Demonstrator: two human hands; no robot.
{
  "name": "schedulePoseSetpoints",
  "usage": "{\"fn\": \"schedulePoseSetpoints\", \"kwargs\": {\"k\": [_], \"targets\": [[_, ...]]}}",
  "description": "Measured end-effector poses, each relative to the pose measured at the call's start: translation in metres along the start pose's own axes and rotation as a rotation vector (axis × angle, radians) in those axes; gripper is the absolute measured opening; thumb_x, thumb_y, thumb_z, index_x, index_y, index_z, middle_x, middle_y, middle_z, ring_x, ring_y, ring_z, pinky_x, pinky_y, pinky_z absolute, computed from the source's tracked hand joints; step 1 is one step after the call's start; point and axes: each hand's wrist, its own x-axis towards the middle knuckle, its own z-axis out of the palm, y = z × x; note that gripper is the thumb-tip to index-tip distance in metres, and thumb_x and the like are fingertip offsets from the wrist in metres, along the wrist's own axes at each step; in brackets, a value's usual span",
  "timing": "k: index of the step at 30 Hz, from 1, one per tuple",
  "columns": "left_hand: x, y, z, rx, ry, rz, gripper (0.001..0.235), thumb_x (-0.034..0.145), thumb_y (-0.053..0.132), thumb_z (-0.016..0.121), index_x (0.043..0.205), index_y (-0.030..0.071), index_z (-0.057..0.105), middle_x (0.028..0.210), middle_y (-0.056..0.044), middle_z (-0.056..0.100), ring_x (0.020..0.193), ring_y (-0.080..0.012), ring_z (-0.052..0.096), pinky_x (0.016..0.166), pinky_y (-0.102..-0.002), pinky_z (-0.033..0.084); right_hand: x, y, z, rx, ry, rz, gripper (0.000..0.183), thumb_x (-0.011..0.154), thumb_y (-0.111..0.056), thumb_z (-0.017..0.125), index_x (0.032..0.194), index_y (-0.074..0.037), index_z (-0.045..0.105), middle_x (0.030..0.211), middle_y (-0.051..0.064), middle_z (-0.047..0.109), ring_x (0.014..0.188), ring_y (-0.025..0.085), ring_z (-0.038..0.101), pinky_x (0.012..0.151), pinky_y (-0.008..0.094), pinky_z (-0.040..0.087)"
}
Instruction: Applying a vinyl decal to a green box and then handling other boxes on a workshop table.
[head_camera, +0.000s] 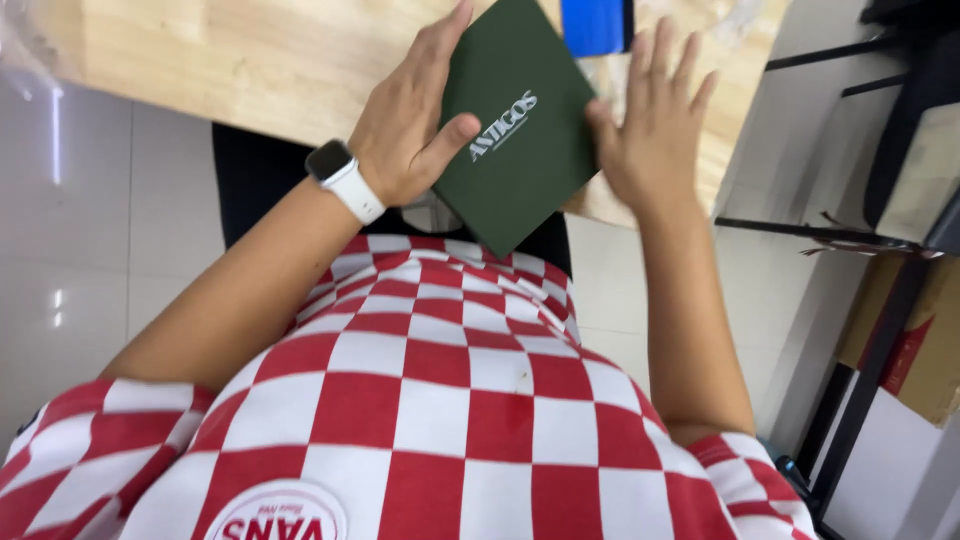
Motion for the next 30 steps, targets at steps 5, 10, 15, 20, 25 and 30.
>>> {"fn": "schedulePoseSetpoints", "kwargs": {"k": [5, 10, 15, 20, 25, 30], "targets": [[0.010, -0.008, 0.009, 0.358, -0.136, -0.108, 0.043, 0.109, 0.014, 0.058, 0.150, 0.000, 0.055, 0.163, -0.015, 0.036, 0.146, -0.0418, 0.041, 0.107, -0.054, 0.053, -0.054, -0.073, 0.009, 0.021, -0.050, -0.617, 0.067, 0.110, -0.057, 0.037, 0.163, -0.018, 0.035, 0.170, 0.011, 0.027, 0.158, 0.039, 0.018, 0.125, 0.067, 0.015], [0.008, -0.005, 0.020, 0.695, -0.206, -0.168, 0.058, 0.111, 0.031, 0.055, 0.164, 0.011, 0.042, 0.167, -0.017, 0.022, 0.144, -0.0359, 0.047, 0.090, -0.045, 0.059, -0.017, -0.013, 0.007, 0.161, 0.071, -0.271, 0.060, 0.115, -0.046, 0.034, 0.164, -0.012, 0.032, 0.170, 0.013, 0.026, 0.156, 0.046, 0.011, 0.125, 0.066, 0.009], [0.008, -0.005, 0.020, 0.700, -0.188, -0.148, 0.058, 0.111, 0.034, 0.055, 0.162, 0.010, 0.044, 0.165, -0.018, 0.026, 0.135, -0.0342, 0.054, 0.086, -0.043, 0.059, -0.020, -0.025, -0.004, 0.093, 0.318, -0.417, 0.041, 0.109, -0.014, 0.053, 0.149, -0.003, 0.052, 0.139, 0.023, 0.055, 0.114, 0.042, 0.054, 0.097, 0.053, 0.046], [0.008, -0.005, 0.019, 0.693, -0.186, -0.131, 0.058, 0.112, 0.034, 0.055, 0.162, 0.009, 0.043, 0.164, -0.019, 0.028, 0.132, -0.0338, 0.055, 0.091, -0.042, 0.058, -0.016, -0.033, 0.002, 0.150, 0.303, -0.475, 0.038, 0.109, -0.008, 0.055, 0.146, -0.013, 0.058, 0.122, 0.016, 0.055, 0.098, 0.033, 0.051, 0.085, 0.045, 0.043], [0.010, -0.001, 0.017, 0.721, -0.212, -0.133, 0.058, 0.111, 0.035, 0.053, 0.162, 0.009, 0.043, 0.164, -0.020, 0.028, 0.129, -0.0316, 0.057, 0.086, -0.040, 0.058, -0.020, -0.029, 0.002, 0.262, 0.298, -0.484, 0.038, 0.105, -0.001, 0.057, 0.139, -0.015, 0.065, 0.125, 0.015, 0.058, 0.100, 0.033, 0.051, 0.090, 0.045, 0.044], [0.009, -0.001, 0.016, 0.732, -0.222, -0.140, 0.058, 0.111, 0.036, 0.052, 0.162, 0.010, 0.043, 0.164, -0.019, 0.030, 0.128, -0.0309, 0.057, 0.085, -0.040, 0.058, -0.021, -0.033, 0.005, 0.413, 0.295, -0.433, 0.041, 0.104, 0.004, 0.052, 0.144, -0.005, 0.060, 0.123, 0.017, 0.059, 0.099, 0.033, 0.052, 0.090, 0.045, 0.044]]}}
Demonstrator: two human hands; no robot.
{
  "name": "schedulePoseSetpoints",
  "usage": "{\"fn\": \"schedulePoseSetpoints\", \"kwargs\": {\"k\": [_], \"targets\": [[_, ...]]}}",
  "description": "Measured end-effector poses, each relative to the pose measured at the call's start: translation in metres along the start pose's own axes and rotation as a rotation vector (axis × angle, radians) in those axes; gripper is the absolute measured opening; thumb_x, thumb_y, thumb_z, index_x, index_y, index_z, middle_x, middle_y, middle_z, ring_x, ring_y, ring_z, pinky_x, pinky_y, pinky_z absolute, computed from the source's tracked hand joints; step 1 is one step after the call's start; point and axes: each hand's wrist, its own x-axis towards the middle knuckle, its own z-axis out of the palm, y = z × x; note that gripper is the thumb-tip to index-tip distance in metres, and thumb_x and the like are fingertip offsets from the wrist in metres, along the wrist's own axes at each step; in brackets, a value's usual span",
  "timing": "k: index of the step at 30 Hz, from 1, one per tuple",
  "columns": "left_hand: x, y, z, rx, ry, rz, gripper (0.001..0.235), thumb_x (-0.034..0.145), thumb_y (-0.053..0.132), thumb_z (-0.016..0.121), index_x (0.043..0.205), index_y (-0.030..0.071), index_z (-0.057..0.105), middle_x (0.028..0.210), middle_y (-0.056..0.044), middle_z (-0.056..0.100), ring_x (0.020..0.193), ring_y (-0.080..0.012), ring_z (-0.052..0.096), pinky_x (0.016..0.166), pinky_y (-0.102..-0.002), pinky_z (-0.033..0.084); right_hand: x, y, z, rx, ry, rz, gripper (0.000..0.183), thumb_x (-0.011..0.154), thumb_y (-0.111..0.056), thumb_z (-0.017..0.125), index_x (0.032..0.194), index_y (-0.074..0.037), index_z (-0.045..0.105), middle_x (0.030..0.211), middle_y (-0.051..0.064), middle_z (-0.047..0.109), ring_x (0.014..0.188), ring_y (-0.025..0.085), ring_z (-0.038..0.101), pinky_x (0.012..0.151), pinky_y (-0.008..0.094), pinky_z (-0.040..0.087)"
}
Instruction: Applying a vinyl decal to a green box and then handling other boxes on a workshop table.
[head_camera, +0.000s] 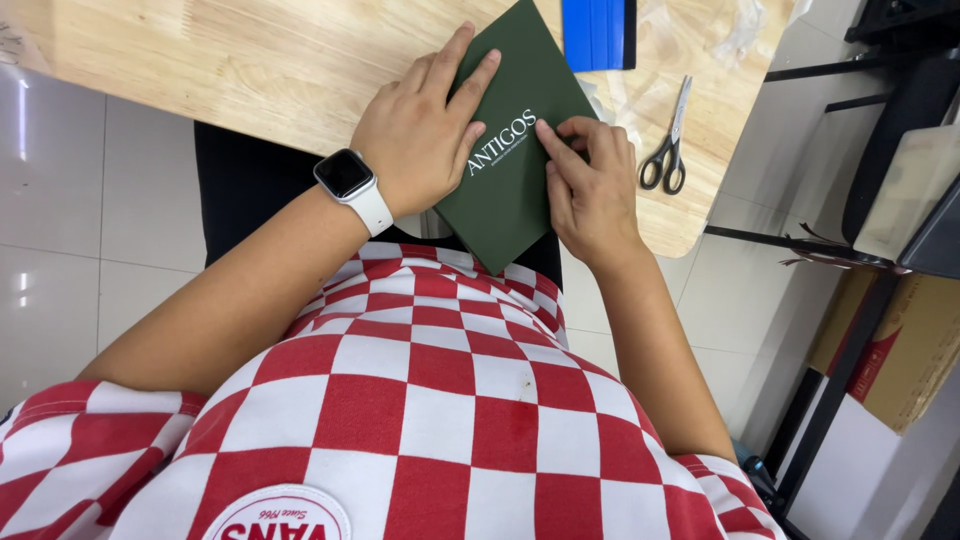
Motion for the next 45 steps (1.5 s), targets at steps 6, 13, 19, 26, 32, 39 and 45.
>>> {"fn": "schedulePoseSetpoints", "kwargs": {"k": [6, 13, 19, 26, 32, 39, 45], "targets": [[0.002, 0.000, 0.000, 0.000, 0.002, 0.005, 0.058, 0.111, 0.036, 0.051, 0.162, 0.010, 0.042, 0.164, -0.019, 0.030, 0.127, -0.0297, 0.057, 0.083, -0.039, 0.058, -0.001, -0.006, -0.001, -0.098, -0.028, 0.019, 0.038, 0.103, 0.000, 0.057, 0.134, -0.019, 0.069, 0.127, 0.015, 0.059, 0.104, 0.033, 0.052, 0.091, 0.047, 0.041], [0.001, 0.000, 0.004, 0.003, 0.023, 0.006, 0.059, 0.111, 0.037, 0.052, 0.162, 0.011, 0.043, 0.163, -0.019, 0.030, 0.127, -0.0301, 0.057, 0.085, -0.039, 0.057, -0.001, -0.012, -0.001, -0.132, -0.021, 0.007, 0.036, 0.104, -0.001, 0.056, 0.134, -0.016, 0.070, 0.127, 0.017, 0.058, 0.103, 0.034, 0.052, 0.089, 0.047, 0.041], [0.001, 0.000, 0.003, 0.001, 0.022, 0.010, 0.058, 0.111, 0.036, 0.052, 0.162, 0.011, 0.043, 0.163, -0.019, 0.030, 0.125, -0.0295, 0.058, 0.083, -0.039, 0.057, 0.001, -0.010, -0.004, -0.078, -0.024, -0.008, 0.037, 0.104, 0.002, 0.053, 0.137, -0.009, 0.066, 0.128, 0.016, 0.060, 0.104, 0.033, 0.054, 0.092, 0.045, 0.043], [0.001, 0.000, 0.005, 0.004, 0.037, 0.011, 0.059, 0.110, 0.037, 0.053, 0.162, 0.011, 0.043, 0.163, -0.019, 0.030, 0.123, -0.0295, 0.058, 0.087, -0.039, 0.057, 0.001, -0.010, -0.003, -0.148, -0.047, -0.058, 0.037, 0.106, 0.001, 0.052, 0.140, -0.008, 0.063, 0.126, 0.019, 0.058, 0.102, 0.035, 0.052, 0.091, 0.047, 0.044], [0.001, 0.000, 0.005, -0.009, 0.042, 0.002, 0.058, 0.110, 0.037, 0.054, 0.161, 0.011, 0.045, 0.163, -0.018, 0.031, 0.125, -0.0295, 0.058, 0.082, -0.040, 0.058, 0.000, -0.007, 0.003, -0.161, -0.026, 0.006, 0.039, 0.104, -0.001, 0.055, 0.140, -0.015, 0.065, 0.124, 0.016, 0.056, 0.100, 0.033, 0.051, 0.087, 0.046, 0.042], [0.001, 0.000, 0.006, 0.015, 0.039, 0.016, 0.059, 0.110, 0.037, 0.054, 0.162, 0.011, 0.044, 0.162, -0.019, 0.032, 0.120, -0.0291, 0.059, 0.083, -0.039, 0.057, -0.006, -0.005, 0.000, -0.138, -0.023, -0.022, 0.039, 0.102, 0.001, 0.055, 0.137, -0.012, 0.067, 0.129, 0.017, 0.059, 0.104, 0.034, 0.053, 0.090, 0.047, 0.042], [0.001, 0.000, 0.005, 0.036, 0.034, 0.003, 0.058, 0.110, 0.038, 0.053, 0.162, 0.012, 0.044, 0.162, -0.018, 0.031, 0.120, -0.0280, 0.059, 0.083, -0.038, 0.057, 0.002, -0.003, 0.004, -0.159, -0.068, 0.076, 0.044, 0.104, -0.005, 0.054, 0.144, -0.020, 0.062, 0.121, 0.011, 0.054, 0.097, 0.028, 0.048, 0.085, 0.044, 0.038]]}}
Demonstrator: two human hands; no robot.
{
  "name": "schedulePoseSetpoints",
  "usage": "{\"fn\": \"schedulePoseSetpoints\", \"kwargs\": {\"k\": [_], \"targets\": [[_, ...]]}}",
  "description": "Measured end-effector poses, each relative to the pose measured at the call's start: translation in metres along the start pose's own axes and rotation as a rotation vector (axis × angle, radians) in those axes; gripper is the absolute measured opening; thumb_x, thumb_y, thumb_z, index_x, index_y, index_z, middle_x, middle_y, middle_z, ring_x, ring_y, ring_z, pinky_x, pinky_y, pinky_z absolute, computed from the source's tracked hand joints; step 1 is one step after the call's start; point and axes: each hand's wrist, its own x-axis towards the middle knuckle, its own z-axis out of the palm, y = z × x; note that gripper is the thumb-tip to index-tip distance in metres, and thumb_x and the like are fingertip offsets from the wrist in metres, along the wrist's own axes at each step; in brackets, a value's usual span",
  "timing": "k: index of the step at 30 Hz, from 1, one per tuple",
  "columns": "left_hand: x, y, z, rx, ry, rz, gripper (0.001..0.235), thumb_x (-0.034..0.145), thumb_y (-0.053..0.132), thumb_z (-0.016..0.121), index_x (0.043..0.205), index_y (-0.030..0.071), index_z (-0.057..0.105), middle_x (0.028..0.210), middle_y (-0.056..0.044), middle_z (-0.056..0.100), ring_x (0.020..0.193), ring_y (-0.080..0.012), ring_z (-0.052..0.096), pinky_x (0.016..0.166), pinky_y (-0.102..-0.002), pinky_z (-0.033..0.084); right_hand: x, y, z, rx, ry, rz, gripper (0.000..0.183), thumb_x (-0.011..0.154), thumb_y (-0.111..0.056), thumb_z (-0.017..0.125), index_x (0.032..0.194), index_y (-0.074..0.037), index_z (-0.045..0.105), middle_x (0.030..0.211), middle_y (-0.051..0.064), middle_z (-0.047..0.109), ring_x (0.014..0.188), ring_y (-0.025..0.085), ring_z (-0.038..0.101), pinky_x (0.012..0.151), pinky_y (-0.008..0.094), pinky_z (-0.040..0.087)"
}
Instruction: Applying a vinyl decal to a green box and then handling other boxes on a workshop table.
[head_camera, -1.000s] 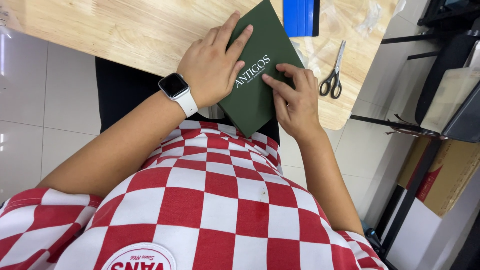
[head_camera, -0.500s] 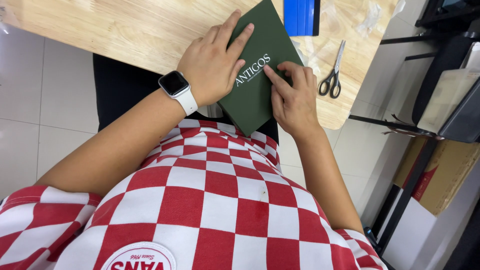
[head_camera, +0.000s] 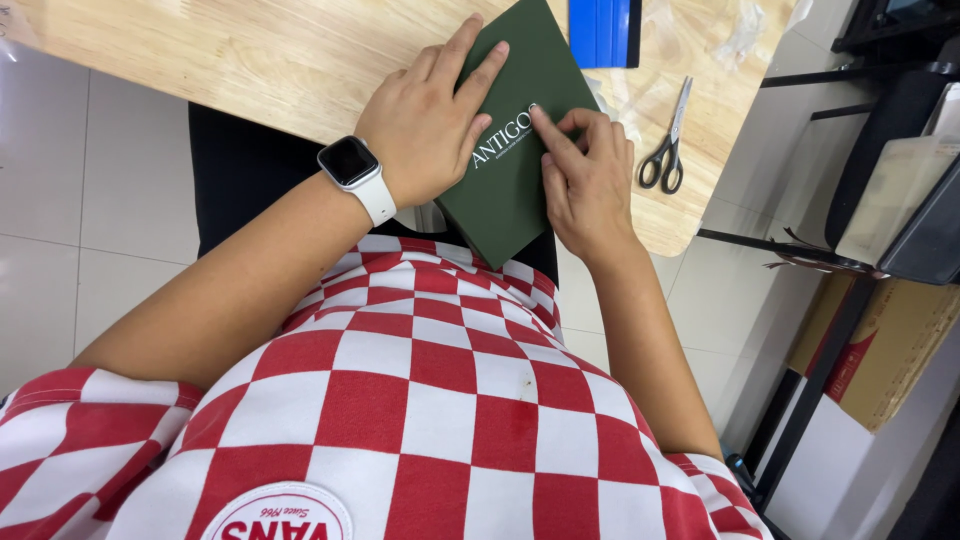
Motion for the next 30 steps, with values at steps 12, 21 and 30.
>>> {"fn": "schedulePoseSetpoints", "kwargs": {"k": [12, 21, 30], "targets": [[0.001, -0.002, 0.000, -0.040, -0.002, 0.006, 0.058, 0.111, 0.036, 0.053, 0.161, 0.011, 0.044, 0.162, -0.019, 0.032, 0.122, -0.0296, 0.058, 0.084, -0.040, 0.057, 0.003, 0.000, -0.002, -0.007, 0.001, -0.086, 0.043, 0.106, -0.001, 0.051, 0.144, -0.017, 0.062, 0.121, 0.014, 0.053, 0.091, 0.029, 0.049, 0.085, 0.045, 0.040], [0.001, -0.001, 0.001, 0.021, -0.006, 0.012, 0.058, 0.111, 0.038, 0.052, 0.163, 0.012, 0.043, 0.162, -0.019, 0.031, 0.120, -0.0275, 0.059, 0.083, -0.037, 0.057, -0.002, 0.003, -0.006, 0.121, 0.045, -0.130, 0.041, 0.104, 0.007, 0.048, 0.139, -0.008, 0.065, 0.128, 0.021, 0.057, 0.092, 0.029, 0.053, 0.090, 0.045, 0.043], [0.001, -0.001, 0.001, -0.023, 0.008, 0.010, 0.058, 0.111, 0.037, 0.053, 0.162, 0.011, 0.044, 0.162, -0.019, 0.032, 0.119, -0.0291, 0.059, 0.083, -0.039, 0.057, 0.005, 0.007, -0.002, 0.089, 0.039, -0.066, 0.042, 0.108, 0.000, 0.051, 0.145, -0.015, 0.062, 0.119, 0.014, 0.055, 0.092, 0.029, 0.051, 0.085, 0.044, 0.042]]}}
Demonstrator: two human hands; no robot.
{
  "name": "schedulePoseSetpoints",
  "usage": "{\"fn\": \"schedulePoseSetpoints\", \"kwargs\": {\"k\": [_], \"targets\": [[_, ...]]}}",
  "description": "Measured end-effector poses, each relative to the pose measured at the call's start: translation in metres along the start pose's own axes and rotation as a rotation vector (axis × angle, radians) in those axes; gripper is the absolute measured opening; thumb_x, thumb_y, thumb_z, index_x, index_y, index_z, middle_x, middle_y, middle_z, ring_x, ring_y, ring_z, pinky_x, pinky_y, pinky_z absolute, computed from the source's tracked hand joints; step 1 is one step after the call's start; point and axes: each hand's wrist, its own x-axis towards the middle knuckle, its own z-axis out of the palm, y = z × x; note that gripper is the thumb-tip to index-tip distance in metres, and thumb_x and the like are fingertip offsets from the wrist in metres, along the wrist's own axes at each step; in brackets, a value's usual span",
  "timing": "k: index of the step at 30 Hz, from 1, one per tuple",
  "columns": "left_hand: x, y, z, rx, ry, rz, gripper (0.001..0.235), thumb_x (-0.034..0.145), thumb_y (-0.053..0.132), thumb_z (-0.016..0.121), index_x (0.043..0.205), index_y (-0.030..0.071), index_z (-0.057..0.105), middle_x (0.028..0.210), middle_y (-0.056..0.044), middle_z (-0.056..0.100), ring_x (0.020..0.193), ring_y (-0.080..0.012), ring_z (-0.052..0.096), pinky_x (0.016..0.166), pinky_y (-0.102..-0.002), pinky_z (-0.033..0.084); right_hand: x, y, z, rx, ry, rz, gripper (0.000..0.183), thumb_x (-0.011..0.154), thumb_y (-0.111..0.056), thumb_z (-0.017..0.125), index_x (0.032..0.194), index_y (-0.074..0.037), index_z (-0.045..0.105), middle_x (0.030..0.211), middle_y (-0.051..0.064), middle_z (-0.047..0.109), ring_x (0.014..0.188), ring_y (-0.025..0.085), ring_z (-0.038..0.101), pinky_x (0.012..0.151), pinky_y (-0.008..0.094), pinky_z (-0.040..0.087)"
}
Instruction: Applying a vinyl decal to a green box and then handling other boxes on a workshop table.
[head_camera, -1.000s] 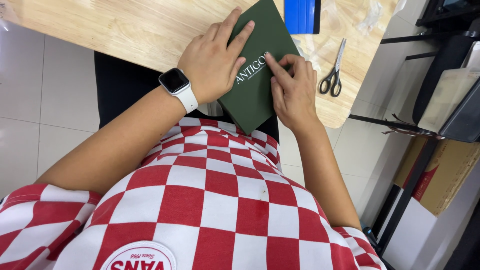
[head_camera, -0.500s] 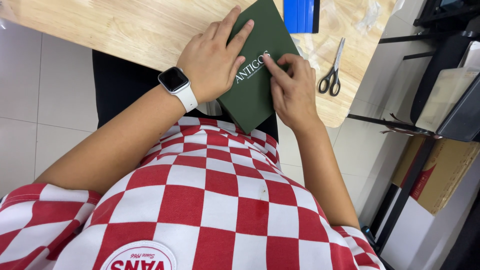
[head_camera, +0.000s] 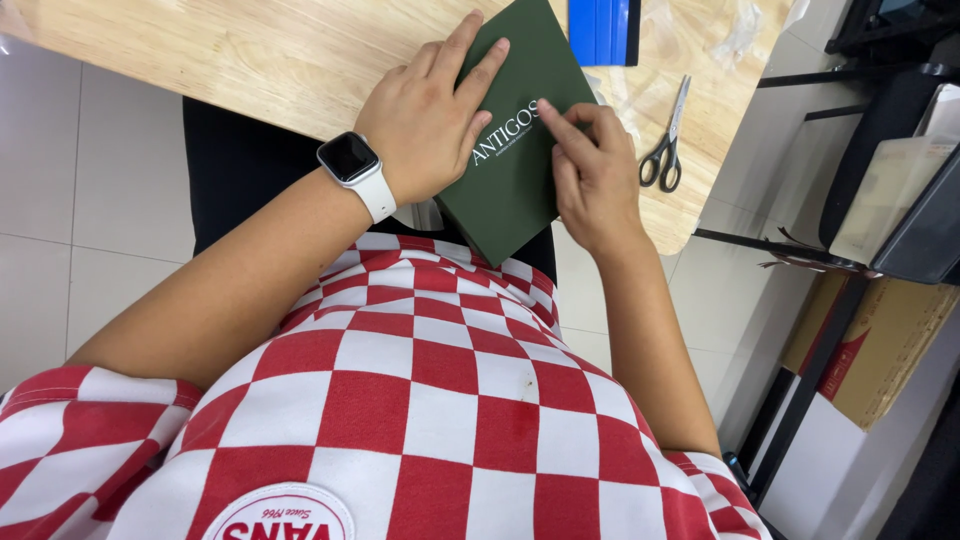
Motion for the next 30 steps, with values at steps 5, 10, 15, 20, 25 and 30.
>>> {"fn": "schedulePoseSetpoints", "kwargs": {"k": [5, 10, 15, 20, 25, 30], "targets": [[0.000, 0.000, -0.001, -0.006, -0.001, 0.002, 0.058, 0.110, 0.036, 0.053, 0.161, 0.011, 0.044, 0.161, -0.020, 0.032, 0.120, -0.0292, 0.059, 0.082, -0.039, 0.057, -0.005, 0.001, -0.004, 0.072, 0.032, -0.096, 0.035, 0.105, 0.006, 0.051, 0.131, -0.007, 0.070, 0.125, 0.021, 0.057, 0.088, 0.028, 0.051, 0.087, 0.045, 0.044], [0.000, 0.001, -0.001, 0.006, -0.012, -0.005, 0.058, 0.111, 0.037, 0.053, 0.162, 0.011, 0.044, 0.162, -0.019, 0.031, 0.122, -0.0293, 0.059, 0.081, -0.039, 0.058, -0.005, -0.003, 0.002, -0.056, 0.007, -0.075, 0.041, 0.103, 0.005, 0.053, 0.137, -0.013, 0.067, 0.123, 0.019, 0.057, 0.086, 0.029, 0.049, 0.080, 0.046, 0.041], [0.000, 0.001, 0.000, 0.017, 0.001, -0.010, 0.058, 0.110, 0.039, 0.055, 0.161, 0.012, 0.045, 0.162, -0.018, 0.032, 0.123, -0.0286, 0.058, 0.080, -0.038, 0.058, -0.001, 0.000, 0.005, -0.056, 0.021, -0.005, 0.042, 0.103, 0.002, 0.053, 0.137, -0.018, 0.069, 0.120, 0.015, 0.054, 0.086, 0.028, 0.050, 0.084, 0.046, 0.043], [0.000, 0.002, 0.000, 0.024, -0.003, -0.007, 0.059, 0.111, 0.039, 0.055, 0.162, 0.012, 0.044, 0.162, -0.018, 0.032, 0.123, -0.0291, 0.058, 0.083, -0.038, 0.058, 0.018, 0.003, -0.012, 0.270, 0.004, 0.260, 0.022, 0.101, -0.004, 0.069, 0.122, -0.003, 0.075, 0.107, 0.010, 0.067, 0.069, 0.014, 0.055, 0.073, 0.029, 0.050], [0.000, 0.002, -0.004, 0.044, 0.018, -0.007, 0.058, 0.110, 0.039, 0.057, 0.161, 0.013, 0.047, 0.160, -0.017, 0.033, 0.117, -0.0272, 0.059, 0.078, -0.037, 0.058, 0.044, 0.017, -0.019, 0.355, -0.149, 0.521, 0.015, 0.092, -0.010, 0.086, 0.102, -0.010, 0.074, 0.079, -0.002, 0.063, 0.064, 0.006, 0.052, 0.059, 0.021, 0.046], [0.000, 0.003, -0.001, 0.053, 0.018, -0.017, 0.059, 0.109, 0.040, 0.057, 0.161, 0.014, 0.046, 0.161, -0.017, 0.032, 0.119, -0.0266, 0.059, 0.081, -0.037, 0.057, 0.058, 0.015, -0.025, 0.367, -0.278, 0.637, 0.030, 0.084, -0.015, 0.094, 0.097, -0.015, 0.067, 0.071, -0.004, 0.060, 0.063, 0.005, 0.053, 0.060, 0.021, 0.043]]}}
